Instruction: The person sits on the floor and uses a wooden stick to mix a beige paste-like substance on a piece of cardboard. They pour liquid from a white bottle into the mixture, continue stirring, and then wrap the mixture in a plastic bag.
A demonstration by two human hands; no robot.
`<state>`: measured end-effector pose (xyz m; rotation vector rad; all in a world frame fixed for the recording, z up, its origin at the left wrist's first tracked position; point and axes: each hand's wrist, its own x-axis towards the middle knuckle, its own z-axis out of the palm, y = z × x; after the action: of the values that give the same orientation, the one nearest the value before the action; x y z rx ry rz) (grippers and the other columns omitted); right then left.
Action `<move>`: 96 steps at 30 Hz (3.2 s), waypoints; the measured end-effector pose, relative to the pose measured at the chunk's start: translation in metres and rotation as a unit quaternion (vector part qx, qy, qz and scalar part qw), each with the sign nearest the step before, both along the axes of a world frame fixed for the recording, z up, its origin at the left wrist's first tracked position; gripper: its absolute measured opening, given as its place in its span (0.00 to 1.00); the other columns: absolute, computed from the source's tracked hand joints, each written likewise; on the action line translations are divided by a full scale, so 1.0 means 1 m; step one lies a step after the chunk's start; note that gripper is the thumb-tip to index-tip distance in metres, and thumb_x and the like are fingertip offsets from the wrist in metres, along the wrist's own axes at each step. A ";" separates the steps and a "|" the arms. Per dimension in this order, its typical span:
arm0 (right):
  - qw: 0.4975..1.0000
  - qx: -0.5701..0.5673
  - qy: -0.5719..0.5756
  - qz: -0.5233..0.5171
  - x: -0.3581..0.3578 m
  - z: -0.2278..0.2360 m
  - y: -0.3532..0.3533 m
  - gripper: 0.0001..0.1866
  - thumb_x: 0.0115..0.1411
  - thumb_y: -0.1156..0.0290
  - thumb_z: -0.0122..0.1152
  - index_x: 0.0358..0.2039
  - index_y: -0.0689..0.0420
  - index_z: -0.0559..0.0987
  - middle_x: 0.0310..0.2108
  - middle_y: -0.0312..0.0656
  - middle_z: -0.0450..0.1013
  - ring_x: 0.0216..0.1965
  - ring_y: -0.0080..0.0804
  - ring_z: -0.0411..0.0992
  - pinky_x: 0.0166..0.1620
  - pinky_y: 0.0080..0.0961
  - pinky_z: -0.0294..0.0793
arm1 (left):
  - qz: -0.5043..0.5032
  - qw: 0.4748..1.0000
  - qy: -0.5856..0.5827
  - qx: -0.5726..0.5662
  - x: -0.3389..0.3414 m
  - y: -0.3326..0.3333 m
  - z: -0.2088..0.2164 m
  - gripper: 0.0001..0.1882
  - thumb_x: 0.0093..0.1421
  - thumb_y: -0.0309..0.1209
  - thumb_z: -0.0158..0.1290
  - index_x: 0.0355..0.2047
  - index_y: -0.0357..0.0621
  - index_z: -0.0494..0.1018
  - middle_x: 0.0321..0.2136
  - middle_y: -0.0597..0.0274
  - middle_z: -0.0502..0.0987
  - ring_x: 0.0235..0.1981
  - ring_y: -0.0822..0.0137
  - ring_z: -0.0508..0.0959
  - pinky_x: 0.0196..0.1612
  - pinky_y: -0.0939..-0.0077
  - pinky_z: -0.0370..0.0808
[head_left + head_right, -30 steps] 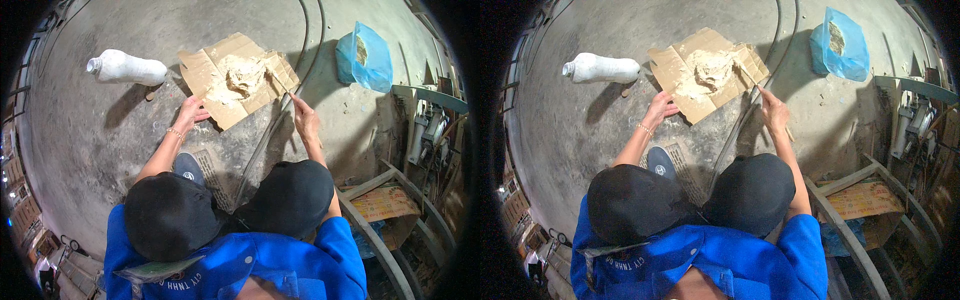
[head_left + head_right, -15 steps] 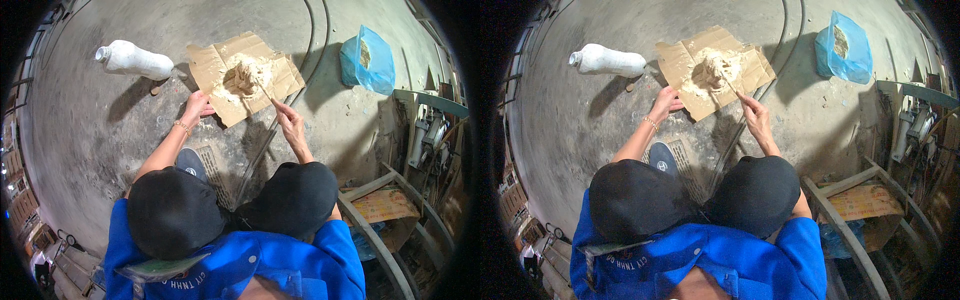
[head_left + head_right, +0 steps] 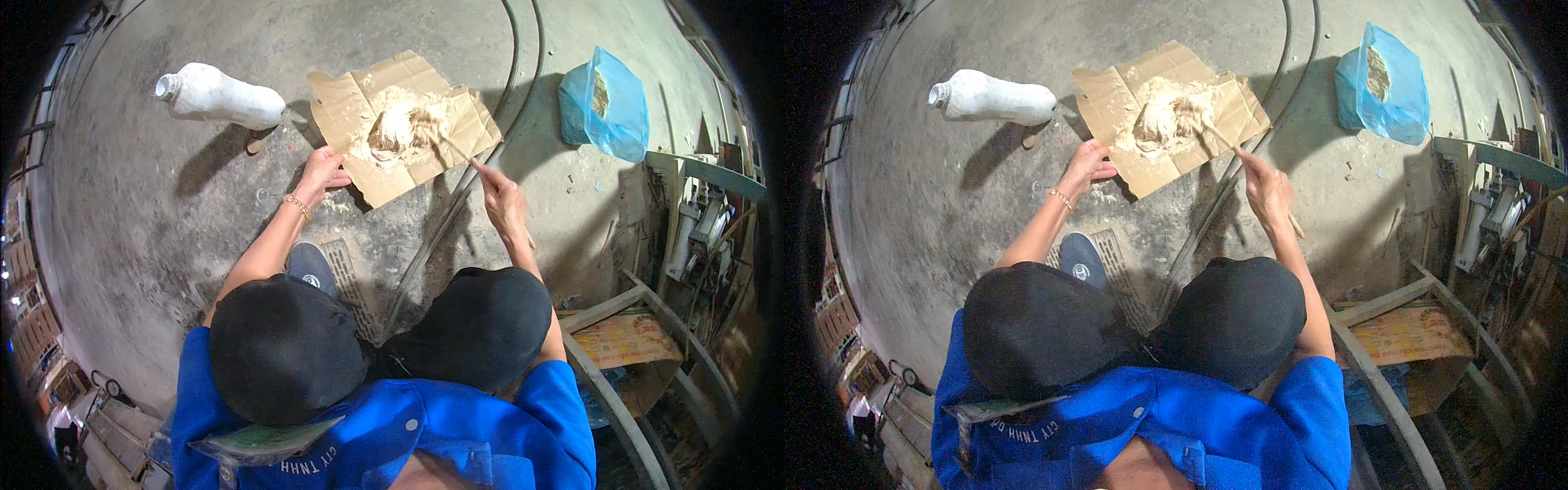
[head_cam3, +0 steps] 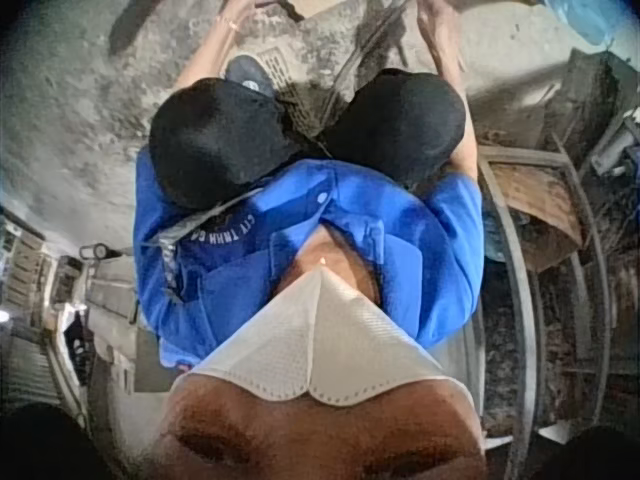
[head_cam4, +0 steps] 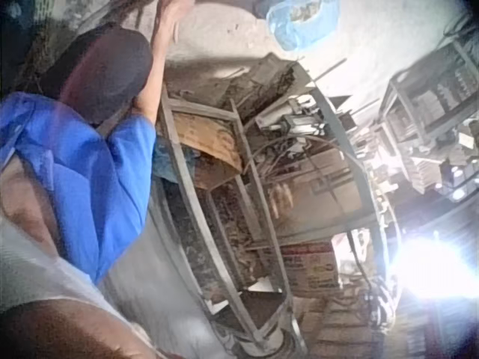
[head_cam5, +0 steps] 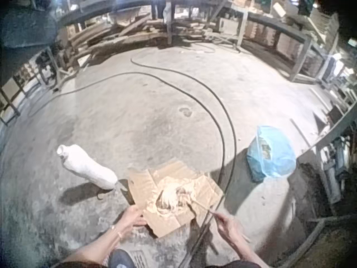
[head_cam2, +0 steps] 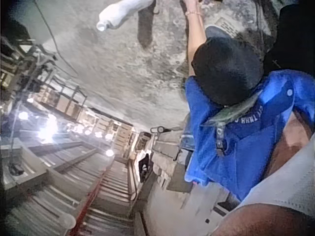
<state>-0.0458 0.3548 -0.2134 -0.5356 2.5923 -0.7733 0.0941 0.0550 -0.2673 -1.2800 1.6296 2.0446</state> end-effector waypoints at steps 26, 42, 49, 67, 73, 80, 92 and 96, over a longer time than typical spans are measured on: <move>0.995 -0.050 0.011 0.090 0.026 -0.019 0.016 0.15 0.60 0.66 0.50 0.46 0.36 0.77 0.31 0.42 0.76 0.32 0.42 0.76 0.32 0.36 0.74 | -0.003 1.000 -0.017 0.004 -0.004 0.001 0.002 0.12 0.60 0.30 0.45 0.42 0.40 0.68 0.36 0.59 0.77 0.29 0.68 0.79 0.32 0.76 0.79; 0.997 -0.070 0.025 0.034 0.018 -0.024 0.024 0.12 0.60 0.64 0.53 0.44 0.37 0.78 0.30 0.44 0.76 0.29 0.39 0.76 0.31 0.34 0.72 | 0.002 1.000 -0.023 0.013 -0.003 0.004 0.000 0.15 0.61 0.31 0.46 0.47 0.41 0.67 0.38 0.59 0.77 0.30 0.68 0.80 0.31 0.78 0.79; 0.997 -0.061 0.046 -0.006 0.012 -0.029 -0.028 0.13 0.59 0.63 0.52 0.44 0.36 0.78 0.27 0.48 0.75 0.28 0.47 0.74 0.28 0.39 0.70 | 0.008 1.000 -0.007 0.013 -0.003 0.005 -0.005 0.14 0.61 0.32 0.46 0.45 0.40 0.67 0.37 0.59 0.77 0.30 0.68 0.80 0.31 0.78 0.79; 0.993 -0.062 0.037 0.091 0.032 -0.020 -0.041 0.17 0.57 0.69 0.51 0.46 0.36 0.76 0.28 0.48 0.75 0.29 0.46 0.74 0.31 0.39 0.72 | 0.018 1.000 -0.014 0.018 -0.004 0.005 0.002 0.12 0.60 0.29 0.45 0.44 0.40 0.65 0.39 0.58 0.75 0.31 0.66 0.80 0.32 0.75 0.80; 0.994 -0.107 -0.020 -0.015 0.015 -0.027 0.011 0.15 0.60 0.69 0.51 0.45 0.35 0.77 0.34 0.40 0.77 0.30 0.40 0.76 0.33 0.31 0.74 | 0.000 1.000 -0.013 0.008 0.000 0.004 0.006 0.13 0.61 0.30 0.44 0.46 0.41 0.66 0.40 0.60 0.75 0.31 0.69 0.79 0.32 0.77 0.79; 0.996 -0.054 0.031 0.061 0.016 -0.033 -0.043 0.16 0.57 0.68 0.52 0.46 0.37 0.76 0.28 0.48 0.75 0.28 0.47 0.74 0.31 0.38 0.71 | 0.019 0.999 -0.025 0.016 -0.005 0.006 0.001 0.14 0.61 0.30 0.45 0.46 0.42 0.67 0.38 0.60 0.76 0.29 0.69 0.79 0.31 0.77 0.79; 0.998 -0.059 0.017 -0.025 0.011 -0.026 -0.018 0.14 0.59 0.66 0.52 0.46 0.38 0.77 0.28 0.47 0.75 0.30 0.44 0.75 0.31 0.36 0.71 | 0.019 1.000 0.002 0.010 -0.003 0.004 -0.005 0.12 0.61 0.31 0.45 0.42 0.37 0.68 0.34 0.57 0.76 0.27 0.68 0.79 0.29 0.75 0.79; 0.991 -0.039 0.011 0.129 0.035 -0.031 -0.046 0.15 0.59 0.69 0.50 0.46 0.39 0.77 0.30 0.48 0.75 0.31 0.47 0.74 0.32 0.38 0.71 | 0.013 1.000 -0.027 0.009 -0.001 0.000 -0.008 0.13 0.61 0.31 0.46 0.46 0.42 0.67 0.39 0.59 0.76 0.30 0.69 0.79 0.32 0.77 0.79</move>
<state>-0.0104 0.3090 -0.2445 -0.8870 2.4526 -0.7853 0.0931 0.0548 -0.2757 -1.3455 1.5745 2.0174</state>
